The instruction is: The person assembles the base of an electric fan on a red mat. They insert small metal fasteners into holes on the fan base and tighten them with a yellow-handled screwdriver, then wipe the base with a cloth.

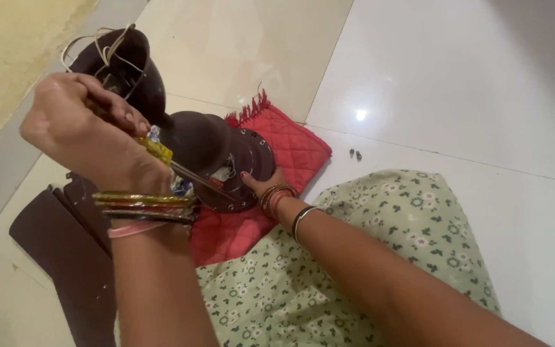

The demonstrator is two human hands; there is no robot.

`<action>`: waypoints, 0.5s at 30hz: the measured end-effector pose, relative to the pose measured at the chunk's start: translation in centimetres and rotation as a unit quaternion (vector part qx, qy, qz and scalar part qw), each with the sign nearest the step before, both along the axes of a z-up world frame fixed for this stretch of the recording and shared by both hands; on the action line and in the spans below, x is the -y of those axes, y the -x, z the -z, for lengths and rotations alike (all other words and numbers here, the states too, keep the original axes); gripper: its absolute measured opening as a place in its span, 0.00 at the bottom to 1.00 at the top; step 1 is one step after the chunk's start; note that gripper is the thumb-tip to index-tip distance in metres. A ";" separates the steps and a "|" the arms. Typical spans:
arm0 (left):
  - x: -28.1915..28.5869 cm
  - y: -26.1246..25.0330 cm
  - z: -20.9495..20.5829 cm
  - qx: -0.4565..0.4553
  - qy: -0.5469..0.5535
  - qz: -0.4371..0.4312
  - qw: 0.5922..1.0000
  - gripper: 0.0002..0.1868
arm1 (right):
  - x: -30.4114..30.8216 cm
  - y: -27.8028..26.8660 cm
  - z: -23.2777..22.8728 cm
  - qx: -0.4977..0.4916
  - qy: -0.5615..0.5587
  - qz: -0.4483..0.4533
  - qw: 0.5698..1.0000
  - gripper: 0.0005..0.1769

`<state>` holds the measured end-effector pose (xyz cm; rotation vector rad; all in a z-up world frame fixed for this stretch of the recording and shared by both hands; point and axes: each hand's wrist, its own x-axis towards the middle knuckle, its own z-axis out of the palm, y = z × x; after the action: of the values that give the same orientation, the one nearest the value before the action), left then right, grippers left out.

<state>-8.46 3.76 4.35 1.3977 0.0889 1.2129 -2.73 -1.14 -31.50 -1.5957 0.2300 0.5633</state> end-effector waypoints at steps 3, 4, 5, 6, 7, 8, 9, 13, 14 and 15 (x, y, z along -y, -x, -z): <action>-0.3 0.4 -0.6 -0.029 0.039 0.043 0.998 0.14 | -0.1 0.0 -0.7 -0.025 0.028 -0.001 0.999 0.63; -0.4 0.6 -0.8 -0.040 0.053 0.056 0.996 0.14 | -0.1 0.0 -1.1 -0.044 0.060 -0.014 0.997 0.64; -0.5 0.9 -1.0 -0.044 0.048 0.072 0.995 0.13 | -0.2 -0.1 -1.5 -0.046 0.057 -0.011 0.997 0.64; -0.5 1.1 -1.1 -0.048 0.043 0.088 0.994 0.13 | -0.2 -0.1 -1.9 -0.047 0.055 -0.009 0.997 0.64; -0.5 1.4 -1.2 -0.053 0.040 0.103 0.992 0.13 | -0.1 0.0 -2.4 -0.050 0.054 -0.007 0.997 0.64; -0.6 1.7 -1.3 -0.061 0.059 0.111 0.990 0.13 | -0.1 0.1 -2.9 -0.072 0.056 -0.010 0.996 0.64; -0.7 1.9 -1.5 -0.069 0.079 0.118 0.987 0.13 | -0.2 0.1 -3.5 -0.093 0.059 -0.012 0.994 0.65; -1.2 2.3 -2.1 -0.108 0.088 0.160 0.977 0.13 | 0.1 0.2 -5.5 -0.179 0.042 -0.029 0.983 0.66; -1.3 2.4 -2.3 -0.113 0.088 0.169 0.975 0.13 | 0.1 0.2 -5.9 -0.179 0.038 -0.029 0.983 0.66; -1.4 2.4 -2.3 -0.118 0.089 0.178 0.973 0.13 | 0.2 0.3 -6.1 -0.180 0.034 -0.028 0.983 0.66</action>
<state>-10.90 5.18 6.65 1.3278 0.1043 0.7224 -3.00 -1.31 -25.44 -1.5617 0.4805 0.8963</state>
